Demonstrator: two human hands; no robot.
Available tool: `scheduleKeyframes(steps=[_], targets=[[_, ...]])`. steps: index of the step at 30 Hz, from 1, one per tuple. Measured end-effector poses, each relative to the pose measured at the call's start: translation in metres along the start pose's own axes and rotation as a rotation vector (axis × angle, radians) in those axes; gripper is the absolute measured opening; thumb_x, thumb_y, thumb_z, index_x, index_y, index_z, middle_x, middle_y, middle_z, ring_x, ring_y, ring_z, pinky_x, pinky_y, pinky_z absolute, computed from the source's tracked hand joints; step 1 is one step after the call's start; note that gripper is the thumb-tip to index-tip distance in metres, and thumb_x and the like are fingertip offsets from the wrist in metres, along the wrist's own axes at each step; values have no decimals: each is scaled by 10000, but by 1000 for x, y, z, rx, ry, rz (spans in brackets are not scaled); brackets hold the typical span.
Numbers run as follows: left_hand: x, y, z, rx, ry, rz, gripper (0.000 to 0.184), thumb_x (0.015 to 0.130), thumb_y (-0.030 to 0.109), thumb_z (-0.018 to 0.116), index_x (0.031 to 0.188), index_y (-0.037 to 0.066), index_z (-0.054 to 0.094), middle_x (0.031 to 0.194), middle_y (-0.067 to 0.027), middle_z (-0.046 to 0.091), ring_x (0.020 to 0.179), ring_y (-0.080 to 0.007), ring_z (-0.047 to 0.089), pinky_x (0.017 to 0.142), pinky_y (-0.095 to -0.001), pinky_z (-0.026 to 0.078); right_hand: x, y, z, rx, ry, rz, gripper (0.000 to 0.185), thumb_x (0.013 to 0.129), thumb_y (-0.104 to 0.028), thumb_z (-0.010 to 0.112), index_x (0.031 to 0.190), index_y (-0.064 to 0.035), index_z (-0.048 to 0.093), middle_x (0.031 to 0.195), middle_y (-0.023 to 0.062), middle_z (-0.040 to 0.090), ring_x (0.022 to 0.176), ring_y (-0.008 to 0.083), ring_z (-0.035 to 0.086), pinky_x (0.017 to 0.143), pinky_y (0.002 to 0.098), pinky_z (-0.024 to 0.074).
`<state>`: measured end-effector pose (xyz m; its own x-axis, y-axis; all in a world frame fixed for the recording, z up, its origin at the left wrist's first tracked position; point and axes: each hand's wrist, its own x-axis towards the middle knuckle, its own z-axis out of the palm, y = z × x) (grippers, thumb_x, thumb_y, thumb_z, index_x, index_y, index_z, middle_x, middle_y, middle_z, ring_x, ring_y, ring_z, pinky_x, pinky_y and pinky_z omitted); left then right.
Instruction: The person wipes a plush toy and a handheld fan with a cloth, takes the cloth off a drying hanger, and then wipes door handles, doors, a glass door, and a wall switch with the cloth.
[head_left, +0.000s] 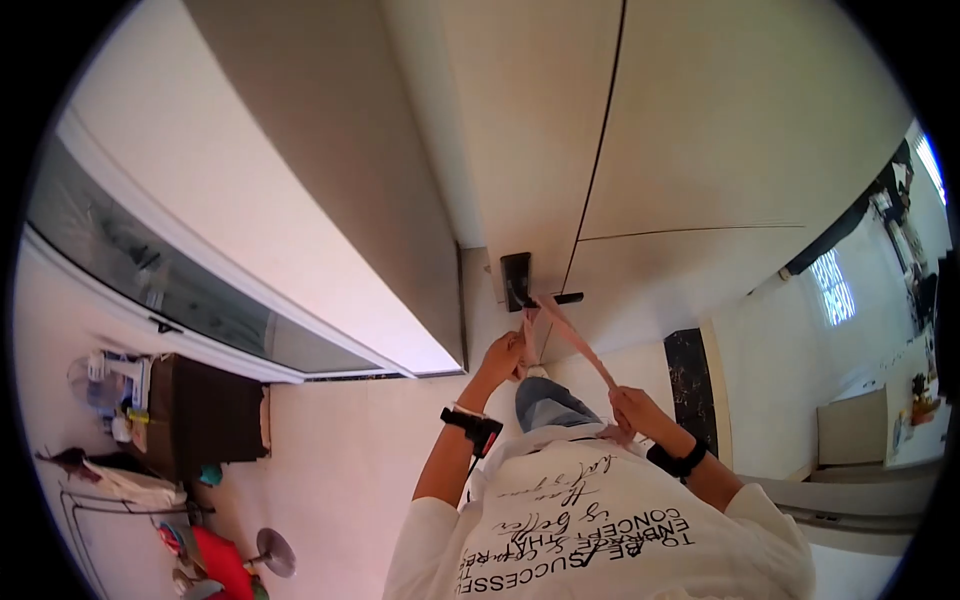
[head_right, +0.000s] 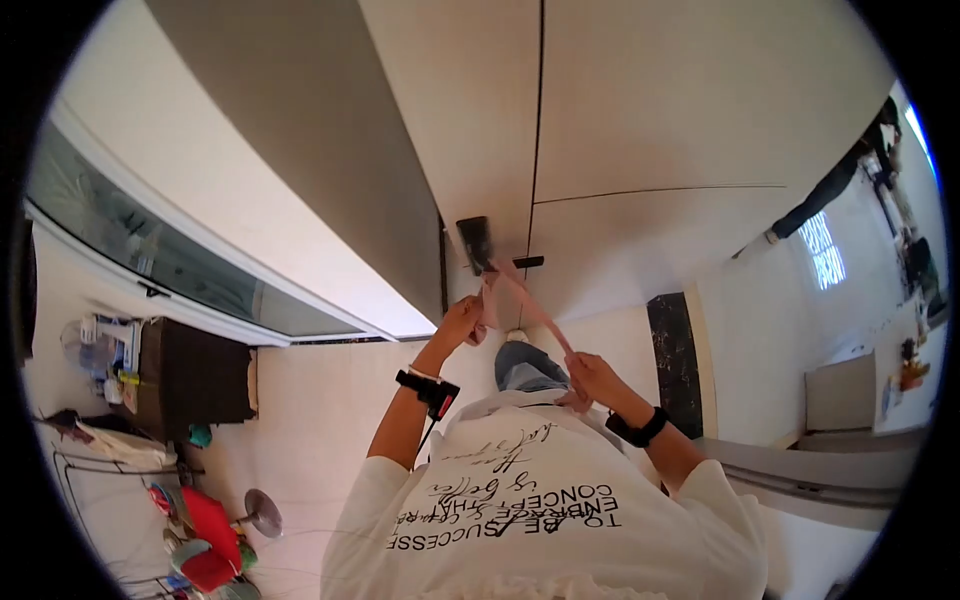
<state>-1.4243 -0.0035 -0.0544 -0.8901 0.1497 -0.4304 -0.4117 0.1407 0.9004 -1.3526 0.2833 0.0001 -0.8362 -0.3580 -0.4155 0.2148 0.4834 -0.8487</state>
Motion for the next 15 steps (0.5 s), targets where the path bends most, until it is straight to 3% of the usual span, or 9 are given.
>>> scheduleKeyframes(steps=[2,4,6,7,10,11,12,14,15], targets=[[-16,-38,3,-33,107,246,273,909,253,417,810,6,480,617,-97,548,456,-115,447,420,-276,370,8,-8,-2,216,-16,-51,347,917,-292,421,739,-4,498,530,37,476,476,108,440,438,268,372],[-44,-47,-3,-72,89,256,274,917,253,406,865,-1,492,622,-100,552,419,-102,409,374,-261,338,12,-15,1,207,-19,-61,371,915,-324,405,657,-59,437,521,-4,409,471,90,402,452,233,341],[-77,-34,-9,-251,-39,53,265,918,242,412,932,-11,489,651,-99,570,444,-91,415,389,-242,341,22,-10,7,427,-60,36,368,920,-312,406,661,-52,429,500,-6,392,406,82,350,393,233,306],[-84,-34,-7,-191,-26,159,217,943,211,375,953,12,460,608,-15,475,457,-63,387,391,-214,307,24,-15,7,426,-73,33,368,920,-312,406,661,-52,429,500,-6,392,406,82,350,393,233,306],[-97,-36,14,-104,68,188,230,949,222,359,915,18,458,608,-23,483,448,-53,385,380,-211,299,15,-37,11,390,-49,56,332,909,-305,404,660,-85,392,514,-37,333,411,61,291,392,215,259],[-104,-29,25,-70,109,235,162,911,172,432,887,13,449,652,-95,534,481,-161,484,425,-284,367,12,-45,12,358,-21,37,337,910,-310,408,658,-88,387,515,-40,328,405,57,274,384,213,242],[-108,-30,32,-74,119,235,162,911,172,432,887,13,449,652,-95,534,481,-161,484,425,-284,367,9,-49,15,327,8,17,342,911,-315,413,656,-90,381,515,-43,324,400,53,257,375,212,225],[-113,-23,41,600,377,756,138,822,111,520,869,8,441,724,-175,541,609,-326,535,520,-379,410,6,-54,20,333,4,-17,362,915,-338,413,651,-94,371,511,-43,311,404,57,256,376,211,221],[-116,-19,40,538,319,674,183,741,72,560,866,8,443,768,-217,514,718,-413,507,589,-434,406,3,-60,19,441,-49,5,365,918,-337,411,647,-96,367,513,-36,313,401,59,252,372,217,213]])
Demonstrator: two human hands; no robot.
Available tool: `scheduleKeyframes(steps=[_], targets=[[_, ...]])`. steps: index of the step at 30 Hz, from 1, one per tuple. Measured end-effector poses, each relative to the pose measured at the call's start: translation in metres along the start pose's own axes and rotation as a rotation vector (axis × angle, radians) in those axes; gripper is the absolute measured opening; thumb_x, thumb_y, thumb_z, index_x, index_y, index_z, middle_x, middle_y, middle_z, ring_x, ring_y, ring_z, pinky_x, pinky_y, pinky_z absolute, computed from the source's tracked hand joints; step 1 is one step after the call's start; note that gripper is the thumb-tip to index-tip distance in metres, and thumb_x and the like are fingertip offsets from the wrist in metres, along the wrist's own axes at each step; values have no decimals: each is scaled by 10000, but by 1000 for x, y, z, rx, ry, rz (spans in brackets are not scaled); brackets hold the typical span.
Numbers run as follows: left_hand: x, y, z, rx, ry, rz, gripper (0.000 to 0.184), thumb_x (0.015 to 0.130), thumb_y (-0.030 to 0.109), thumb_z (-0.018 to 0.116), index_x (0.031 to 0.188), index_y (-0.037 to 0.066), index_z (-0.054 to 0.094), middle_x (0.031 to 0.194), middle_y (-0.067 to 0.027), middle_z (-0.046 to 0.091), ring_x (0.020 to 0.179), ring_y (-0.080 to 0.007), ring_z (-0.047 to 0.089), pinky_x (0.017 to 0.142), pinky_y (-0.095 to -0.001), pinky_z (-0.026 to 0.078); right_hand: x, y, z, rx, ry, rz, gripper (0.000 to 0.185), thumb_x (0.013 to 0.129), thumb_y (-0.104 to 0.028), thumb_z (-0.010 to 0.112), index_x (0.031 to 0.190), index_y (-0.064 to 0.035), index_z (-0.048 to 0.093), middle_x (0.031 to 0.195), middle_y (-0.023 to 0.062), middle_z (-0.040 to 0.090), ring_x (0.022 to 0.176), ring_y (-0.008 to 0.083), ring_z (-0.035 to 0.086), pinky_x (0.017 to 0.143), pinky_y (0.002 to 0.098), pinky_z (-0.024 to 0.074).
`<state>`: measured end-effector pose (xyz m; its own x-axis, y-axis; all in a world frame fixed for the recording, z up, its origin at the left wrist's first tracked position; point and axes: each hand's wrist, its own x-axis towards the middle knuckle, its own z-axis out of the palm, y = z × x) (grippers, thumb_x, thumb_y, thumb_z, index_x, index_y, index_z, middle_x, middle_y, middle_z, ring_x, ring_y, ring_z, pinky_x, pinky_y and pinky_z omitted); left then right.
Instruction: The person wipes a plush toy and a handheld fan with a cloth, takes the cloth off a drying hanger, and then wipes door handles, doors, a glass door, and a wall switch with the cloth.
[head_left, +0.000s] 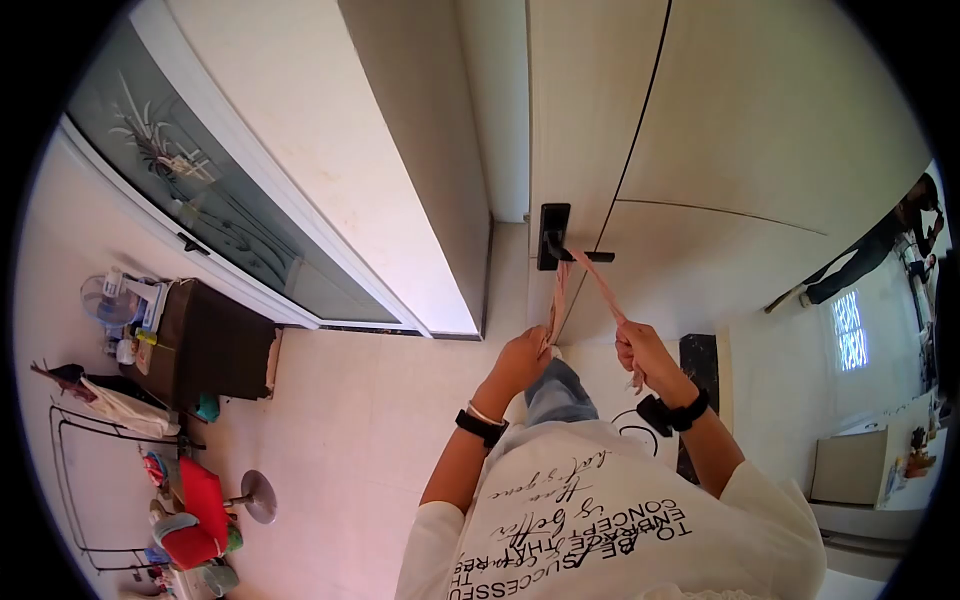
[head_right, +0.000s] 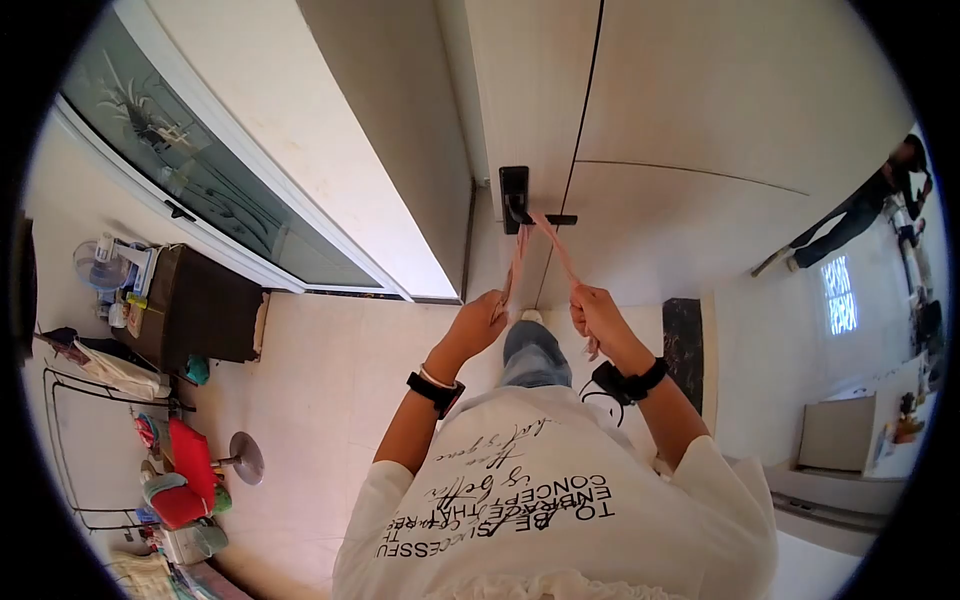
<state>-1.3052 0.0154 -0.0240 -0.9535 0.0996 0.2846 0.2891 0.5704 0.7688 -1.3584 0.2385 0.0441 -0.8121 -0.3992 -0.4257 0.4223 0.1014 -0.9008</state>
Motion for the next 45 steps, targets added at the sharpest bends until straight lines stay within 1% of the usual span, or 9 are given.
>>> scheduleKeyframes(steps=[9,12,21,24,27,39,41,43,45], targets=[[1,9,-9,95,-30,-17,172,756,91,555,842,15,427,755,-196,533,696,-387,531,584,-436,422,-13,-27,3,0,-30,73,345,923,-301,406,650,-95,357,518,-31,311,414,60,251,385,232,212],[-5,-1,-4,81,-55,-75,189,761,113,566,838,16,423,758,-196,541,700,-390,535,583,-433,426,-15,-28,2,59,-82,76,248,867,-188,411,643,-98,353,515,-39,305,411,54,240,371,227,192],[-7,-10,-1,12,-52,-188,219,752,138,599,872,18,462,745,-203,562,707,-386,552,594,-424,441,-3,24,-13,-74,-63,66,346,914,-310,448,657,-85,393,510,-44,346,404,52,274,376,219,242],[-8,-6,4,28,82,-300,118,796,117,537,851,17,509,704,-194,563,667,-370,558,575,-387,438,2,47,-9,-287,66,-77,392,904,-337,433,647,-41,448,492,-15,355,437,83,396,396,246,318],[-8,-11,14,46,77,-318,122,809,123,515,858,11,519,670,-181,563,605,-335,560,538,-362,433,-1,42,-20,-467,134,-76,396,907,-338,420,639,-47,441,487,-8,363,423,90,377,379,259,309],[-24,51,1,-172,-28,-474,143,806,149,528,844,18,486,646,-174,540,630,-346,560,564,-387,431,-58,-1,10,-130,116,-20,360,915,-277,460,631,-57,435,489,-44,379,395,36,307,372,224,241],[-20,43,0,3,34,-284,138,829,149,503,807,13,494,535,-102,502,447,-182,502,457,-280,392,-49,-4,11,-174,98,-30,356,910,-262,470,633,-41,447,496,-42,387,401,44,308,379,235,247],[-13,35,-9,-75,-42,-407,149,827,153,512,787,12,482,520,-76,477,399,-151,451,409,-284,361,-39,-11,17,-397,15,-243,337,898,-224,489,647,1,472,508,-44,397,437,55,325,413,246,271],[-13,27,-23,-404,-219,-781,197,811,166,537,721,13,454,527,-99,468,406,-194,478,409,-320,362,-25,-19,21,-477,-20,-182,306,871,-215,524,683,25,494,507,-13,421,458,111,365,450,266,308]])
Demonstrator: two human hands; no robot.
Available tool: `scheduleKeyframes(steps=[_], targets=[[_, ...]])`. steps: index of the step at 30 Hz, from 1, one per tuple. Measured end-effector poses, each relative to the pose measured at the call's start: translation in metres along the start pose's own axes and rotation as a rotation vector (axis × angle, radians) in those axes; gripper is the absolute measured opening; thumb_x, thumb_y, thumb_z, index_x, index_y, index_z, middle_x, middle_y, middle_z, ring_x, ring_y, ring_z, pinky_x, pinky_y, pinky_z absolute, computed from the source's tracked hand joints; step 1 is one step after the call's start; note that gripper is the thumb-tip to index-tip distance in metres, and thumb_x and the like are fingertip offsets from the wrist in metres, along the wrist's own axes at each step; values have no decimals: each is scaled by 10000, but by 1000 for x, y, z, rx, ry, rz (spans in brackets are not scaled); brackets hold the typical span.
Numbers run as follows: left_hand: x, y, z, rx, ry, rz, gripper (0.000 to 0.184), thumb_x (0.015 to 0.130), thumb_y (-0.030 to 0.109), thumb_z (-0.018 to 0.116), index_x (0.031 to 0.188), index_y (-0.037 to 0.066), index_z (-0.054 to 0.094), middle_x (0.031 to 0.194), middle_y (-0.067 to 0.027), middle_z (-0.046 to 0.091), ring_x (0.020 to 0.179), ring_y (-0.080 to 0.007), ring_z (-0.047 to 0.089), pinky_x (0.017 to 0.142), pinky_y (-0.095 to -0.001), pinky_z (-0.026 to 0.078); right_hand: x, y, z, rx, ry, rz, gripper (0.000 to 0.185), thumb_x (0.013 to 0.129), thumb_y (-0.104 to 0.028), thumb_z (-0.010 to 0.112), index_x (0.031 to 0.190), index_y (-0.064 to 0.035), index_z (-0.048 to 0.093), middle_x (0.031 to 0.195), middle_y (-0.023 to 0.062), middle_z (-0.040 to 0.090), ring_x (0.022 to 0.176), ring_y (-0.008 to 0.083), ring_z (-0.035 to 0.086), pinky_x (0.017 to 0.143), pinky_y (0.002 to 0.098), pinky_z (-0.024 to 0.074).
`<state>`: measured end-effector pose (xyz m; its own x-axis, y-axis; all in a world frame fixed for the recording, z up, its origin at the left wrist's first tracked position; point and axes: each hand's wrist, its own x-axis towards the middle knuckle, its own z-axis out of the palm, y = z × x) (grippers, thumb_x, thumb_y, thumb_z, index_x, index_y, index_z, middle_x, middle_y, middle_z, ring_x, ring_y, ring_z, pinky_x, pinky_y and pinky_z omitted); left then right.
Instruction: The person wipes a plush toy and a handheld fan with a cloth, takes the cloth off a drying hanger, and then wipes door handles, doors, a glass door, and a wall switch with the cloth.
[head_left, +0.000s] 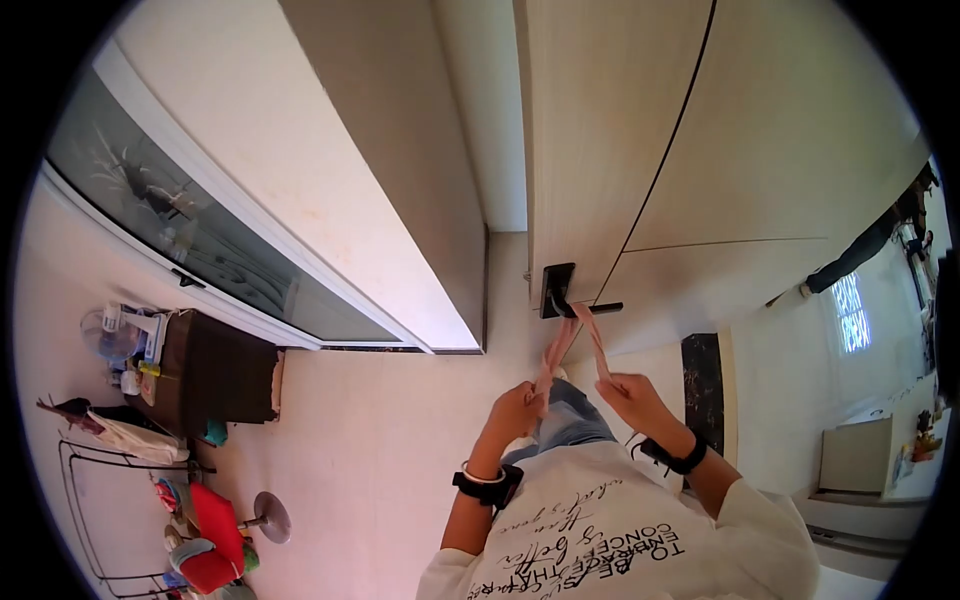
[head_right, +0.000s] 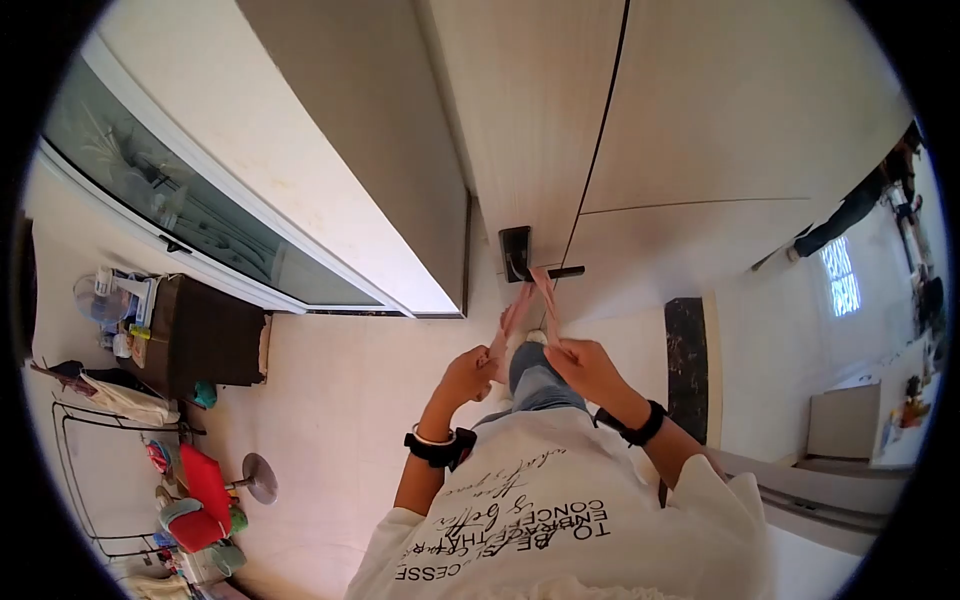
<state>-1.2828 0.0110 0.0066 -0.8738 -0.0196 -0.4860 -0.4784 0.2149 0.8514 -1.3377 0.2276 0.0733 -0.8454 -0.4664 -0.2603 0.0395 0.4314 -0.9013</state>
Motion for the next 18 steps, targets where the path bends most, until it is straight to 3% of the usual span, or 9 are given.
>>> scheduleKeyframes(steps=[1,2,4,6,7,9,10,12,18], targets=[[-2,-4,-6,3,-4,-5,197,811,166,537,721,13,454,527,-99,468,406,-194,478,409,-320,362,9,-5,3,-121,90,-59,293,857,-211,542,681,20,500,508,4,433,461,145,378,467,271,325],[-4,-10,-13,-47,-14,-17,168,821,153,530,737,21,471,525,-53,455,385,-130,419,366,-276,304,18,-8,3,-240,178,-115,281,843,-207,559,679,15,505,509,22,446,463,180,392,485,275,341],[-16,-20,-29,-89,-30,-34,140,830,139,524,752,28,487,523,-6,442,364,-67,359,323,-233,247,57,19,7,-221,439,-613,256,808,-196,598,688,17,522,606,82,520,517,229,437,518,299,368],[-27,-31,-46,-224,-123,-123,132,837,147,521,787,26,507,536,8,452,371,-55,347,322,-219,228,74,3,-1,-195,479,-691,239,803,-162,601,683,29,525,706,106,545,581,206,478,558,299,384],[-32,-41,-53,-215,-143,-140,140,854,167,509,835,28,522,571,16,472,414,-39,365,350,-206,246,83,5,-3,-191,485,-686,239,803,-162,601,683,29,525,706,106,545,581,206,478,558,299,384],[-44,-53,-53,-291,-127,-111,139,857,153,504,804,25,504,562,5,469,423,-48,383,363,-207,266,99,17,-1,96,223,-435,230,818,-131,576,674,40,522,711,106,525,622,185,487,575,297,385],[-49,-57,-55,-372,-110,-77,147,860,139,499,772,21,487,553,-7,465,432,-57,401,376,-208,285,101,16,4,102,223,-433,230,818,-131,576,674,40,522,711,106,525,622,185,487,575,297,385],[-46,-77,-46,-340,-107,-17,147,872,141,486,784,24,487,568,-10,475,445,-57,408,387,-205,296,102,13,17,-14,-37,-643,232,838,-108,548,654,26,504,629,74,478,588,170,458,568,278,376],[-19,-56,-27,-260,-156,84,139,893,139,445,849,16,493,589,1,493,476,-61,433,426,-205,336,70,25,21,30,-41,-512,261,845,-115,535,634,16,455,621,104,453,572,205,434,576,322,361]])
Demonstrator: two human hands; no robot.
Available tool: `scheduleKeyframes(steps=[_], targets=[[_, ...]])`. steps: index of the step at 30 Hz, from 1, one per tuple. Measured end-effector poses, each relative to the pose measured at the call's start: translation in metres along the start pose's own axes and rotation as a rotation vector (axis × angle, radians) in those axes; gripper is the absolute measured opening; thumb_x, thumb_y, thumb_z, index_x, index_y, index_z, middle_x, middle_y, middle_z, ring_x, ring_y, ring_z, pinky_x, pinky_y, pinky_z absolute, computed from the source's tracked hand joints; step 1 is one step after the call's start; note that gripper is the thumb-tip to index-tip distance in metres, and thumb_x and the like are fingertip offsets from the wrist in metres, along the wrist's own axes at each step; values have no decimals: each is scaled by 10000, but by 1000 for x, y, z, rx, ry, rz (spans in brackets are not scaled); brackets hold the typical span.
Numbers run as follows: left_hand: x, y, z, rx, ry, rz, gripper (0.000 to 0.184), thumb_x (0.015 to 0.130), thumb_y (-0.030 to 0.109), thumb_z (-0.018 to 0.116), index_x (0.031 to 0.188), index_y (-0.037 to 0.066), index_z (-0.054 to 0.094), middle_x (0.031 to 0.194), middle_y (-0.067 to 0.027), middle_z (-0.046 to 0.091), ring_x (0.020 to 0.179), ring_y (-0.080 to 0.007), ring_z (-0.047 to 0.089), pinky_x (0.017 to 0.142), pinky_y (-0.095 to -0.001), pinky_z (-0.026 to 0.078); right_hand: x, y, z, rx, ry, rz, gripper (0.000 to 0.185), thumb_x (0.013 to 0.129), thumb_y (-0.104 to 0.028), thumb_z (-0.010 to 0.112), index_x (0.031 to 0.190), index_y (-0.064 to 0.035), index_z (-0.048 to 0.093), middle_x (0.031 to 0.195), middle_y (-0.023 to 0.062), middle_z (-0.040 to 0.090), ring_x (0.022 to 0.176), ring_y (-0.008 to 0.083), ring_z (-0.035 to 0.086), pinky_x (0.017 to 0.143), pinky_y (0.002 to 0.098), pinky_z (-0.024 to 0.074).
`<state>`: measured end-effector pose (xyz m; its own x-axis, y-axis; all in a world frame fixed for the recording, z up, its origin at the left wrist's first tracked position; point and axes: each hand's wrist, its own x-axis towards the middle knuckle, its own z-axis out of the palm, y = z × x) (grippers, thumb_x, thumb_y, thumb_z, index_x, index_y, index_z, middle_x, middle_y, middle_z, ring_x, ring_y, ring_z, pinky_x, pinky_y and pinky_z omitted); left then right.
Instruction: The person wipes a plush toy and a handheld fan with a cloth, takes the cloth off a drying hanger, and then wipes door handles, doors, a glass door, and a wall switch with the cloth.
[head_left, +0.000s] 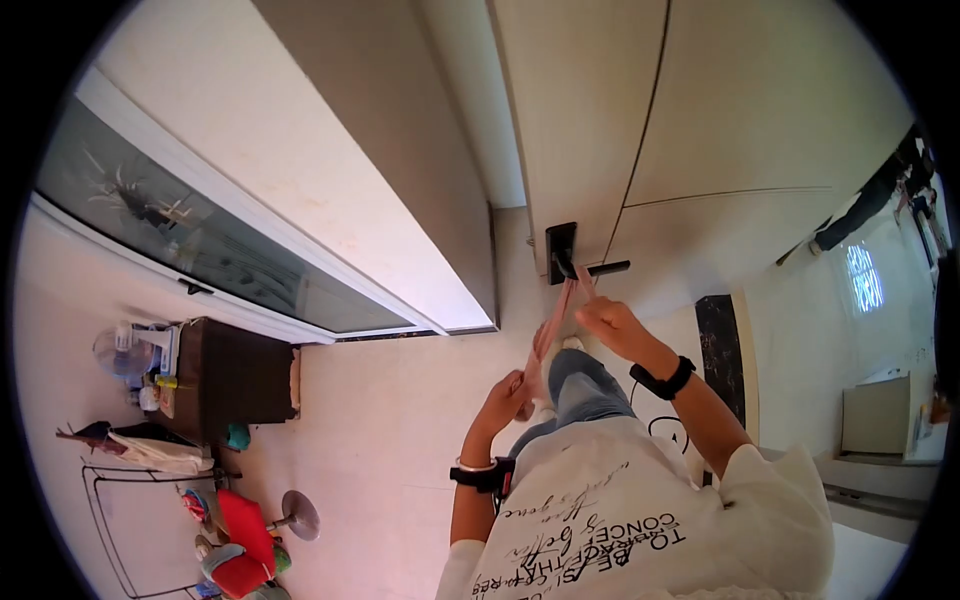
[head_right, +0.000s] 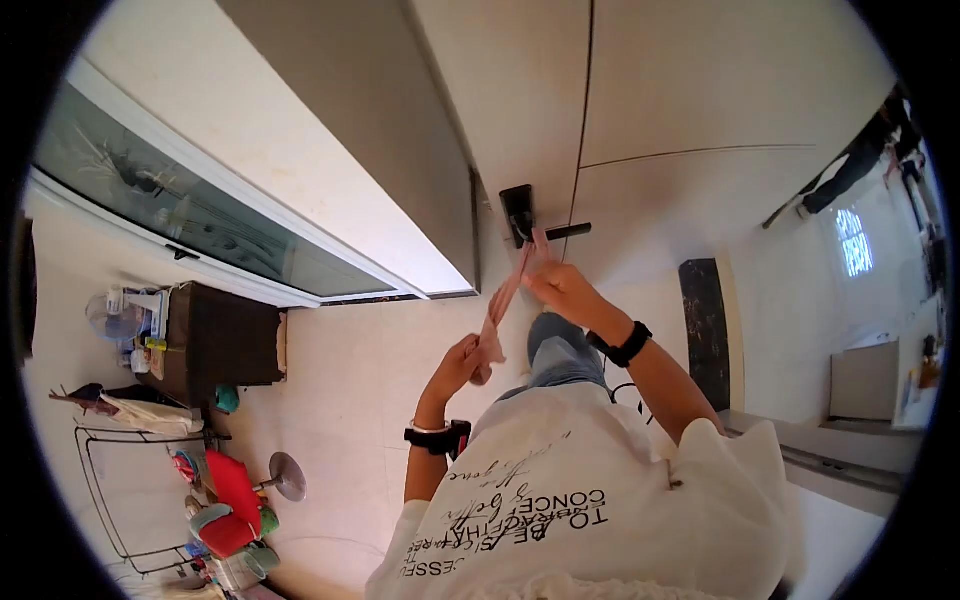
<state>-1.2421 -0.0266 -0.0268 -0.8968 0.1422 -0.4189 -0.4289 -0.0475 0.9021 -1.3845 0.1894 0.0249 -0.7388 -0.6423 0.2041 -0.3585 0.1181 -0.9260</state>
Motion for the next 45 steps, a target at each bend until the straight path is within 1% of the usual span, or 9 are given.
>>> scheduleKeyframes(steps=[4,15,18,21,22,29,36,38,45], targets=[[53,26,15,396,50,234,97,876,106,466,880,10,450,576,-27,473,471,-85,439,412,-219,336,-43,-64,9,-32,118,-197,264,850,-101,517,621,10,447,620,113,442,591,250,430,602,357,355],[181,42,47,-3,4,133,189,893,155,447,783,3,455,581,-45,480,484,-94,478,372,-234,343,-131,-139,-23,120,110,-219,318,823,-18,508,541,0,362,541,91,375,516,247,376,559,347,309],[261,-58,0,-108,-198,161,170,875,153,469,800,2,490,600,-98,548,456,-171,519,379,-302,384,-118,-128,-35,207,48,-160,325,824,-10,507,541,12,348,530,81,372,505,238,363,555,339,307],[140,33,49,990,184,785,173,832,189,520,810,18,527,663,-158,590,508,-304,557,437,-399,423,-91,-94,-37,198,-13,-167,345,840,-37,506,537,19,350,510,81,370,481,208,360,526,317,297],[116,38,53,1073,148,650,202,797,235,545,817,34,551,696,-188,580,611,-380,552,515,-461,434,-79,-73,-36,167,37,-59,359,849,-62,506,534,17,354,493,63,374,470,184,361,509,309,290],[-43,84,32,968,243,250,216,806,225,544,707,42,488,608,-157,559,578,-355,544,513,-423,424,29,-12,1,482,433,517,444,868,-211,515,484,-48,363,475,-22,376,445,100,347,456,266,259],[-90,70,51,1020,283,127,200,823,213,535,745,42,468,622,-133,573,575,-322,562,506,-391,431,71,46,17,726,567,315,401,831,-200,505,481,-112,330,489,-14,354,429,74,288,388,228,197],[-83,57,43,970,267,122,205,822,212,536,743,36,466,628,-136,572,578,-326,563,508,-394,433,54,20,3,711,636,754,397,841,-198,492,490,-114,326,487,-21,325,409,70,265,366,222,185],[-11,78,48,1137,254,403,205,829,207,515,746,24,472,588,-160,565,571,-339,571,513,-412,454,-19,-34,8,825,615,413,298,850,-176,481,574,-68,443,519,-24,394,383,41,301,337,191,212]])
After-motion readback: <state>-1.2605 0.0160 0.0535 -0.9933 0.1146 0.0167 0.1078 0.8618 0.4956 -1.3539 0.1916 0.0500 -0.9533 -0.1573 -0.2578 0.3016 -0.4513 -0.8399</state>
